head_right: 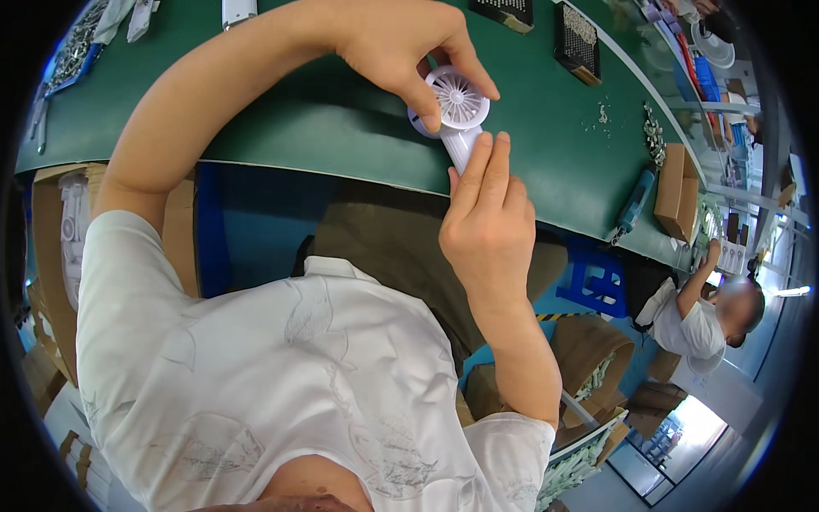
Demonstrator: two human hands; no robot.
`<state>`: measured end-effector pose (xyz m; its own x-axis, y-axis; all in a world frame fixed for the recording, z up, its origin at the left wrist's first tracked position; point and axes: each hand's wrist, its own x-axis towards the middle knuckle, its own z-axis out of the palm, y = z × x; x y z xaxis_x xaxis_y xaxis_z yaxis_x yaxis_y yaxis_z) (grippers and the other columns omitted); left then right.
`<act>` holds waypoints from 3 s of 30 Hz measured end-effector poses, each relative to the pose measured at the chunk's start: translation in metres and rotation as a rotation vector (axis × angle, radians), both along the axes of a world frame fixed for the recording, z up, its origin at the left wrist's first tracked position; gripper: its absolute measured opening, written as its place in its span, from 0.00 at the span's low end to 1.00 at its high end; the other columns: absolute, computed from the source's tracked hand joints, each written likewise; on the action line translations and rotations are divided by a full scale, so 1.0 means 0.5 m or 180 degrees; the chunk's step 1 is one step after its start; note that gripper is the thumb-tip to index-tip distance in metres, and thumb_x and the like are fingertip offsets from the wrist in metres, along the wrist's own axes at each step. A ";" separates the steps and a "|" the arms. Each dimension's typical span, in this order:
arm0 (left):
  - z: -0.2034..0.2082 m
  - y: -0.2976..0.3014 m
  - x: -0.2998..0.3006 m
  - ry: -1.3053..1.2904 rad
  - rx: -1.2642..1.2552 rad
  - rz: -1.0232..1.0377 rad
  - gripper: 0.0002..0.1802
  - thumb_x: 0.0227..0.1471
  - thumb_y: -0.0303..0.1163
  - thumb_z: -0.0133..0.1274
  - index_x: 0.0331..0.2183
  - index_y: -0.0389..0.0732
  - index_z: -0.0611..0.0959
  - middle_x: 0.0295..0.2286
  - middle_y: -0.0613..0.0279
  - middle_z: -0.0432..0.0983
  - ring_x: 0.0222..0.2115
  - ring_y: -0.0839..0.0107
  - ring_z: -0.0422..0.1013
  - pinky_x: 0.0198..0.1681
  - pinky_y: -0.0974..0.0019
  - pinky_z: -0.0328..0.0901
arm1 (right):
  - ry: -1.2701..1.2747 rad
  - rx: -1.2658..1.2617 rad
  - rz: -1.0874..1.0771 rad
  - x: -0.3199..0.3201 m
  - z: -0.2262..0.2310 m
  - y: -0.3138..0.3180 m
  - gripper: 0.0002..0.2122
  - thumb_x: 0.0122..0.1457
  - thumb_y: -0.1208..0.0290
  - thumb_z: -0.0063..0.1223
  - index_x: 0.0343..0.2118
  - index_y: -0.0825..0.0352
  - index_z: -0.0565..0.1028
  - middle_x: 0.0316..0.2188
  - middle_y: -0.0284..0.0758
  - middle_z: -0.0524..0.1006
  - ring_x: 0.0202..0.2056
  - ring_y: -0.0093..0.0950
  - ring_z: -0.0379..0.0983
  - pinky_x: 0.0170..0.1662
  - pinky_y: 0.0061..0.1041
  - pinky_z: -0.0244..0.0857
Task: Assembling the components of a small portable handheld fan on a factory assembly line.
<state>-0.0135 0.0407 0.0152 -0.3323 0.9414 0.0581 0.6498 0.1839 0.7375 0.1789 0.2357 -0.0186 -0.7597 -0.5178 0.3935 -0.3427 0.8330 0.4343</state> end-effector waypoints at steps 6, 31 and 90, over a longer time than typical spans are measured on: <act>-0.028 -0.003 -0.003 0.0050 0.0497 -0.0061 0.33 0.42 0.36 0.72 0.52 0.34 0.87 0.41 0.50 0.87 0.38 0.64 0.83 0.43 0.64 0.75 | 0.0087 0.0307 -0.0007 -0.001 0.004 0.002 0.20 0.66 0.71 0.60 0.54 0.83 0.76 0.53 0.56 0.79 0.35 0.38 0.80 0.33 0.30 0.77; -0.075 0.028 0.028 0.0357 0.1230 0.0229 0.23 0.60 0.40 0.64 0.54 0.42 0.82 0.51 0.53 0.76 0.51 0.55 0.75 0.53 0.58 0.71 | -0.0879 -0.1314 0.0197 -0.050 0.069 0.076 0.20 0.62 0.74 0.64 0.55 0.78 0.74 0.44 0.51 0.82 0.38 0.46 0.83 0.41 0.38 0.78; -0.090 0.085 0.095 0.1606 0.1335 0.1137 0.16 0.52 0.36 0.70 0.45 0.50 0.91 0.58 0.48 0.70 0.53 0.49 0.74 0.52 0.53 0.74 | -0.1026 -0.1399 0.0215 -0.076 0.063 0.105 0.19 0.61 0.72 0.65 0.50 0.78 0.75 0.37 0.49 0.82 0.35 0.46 0.81 0.38 0.38 0.77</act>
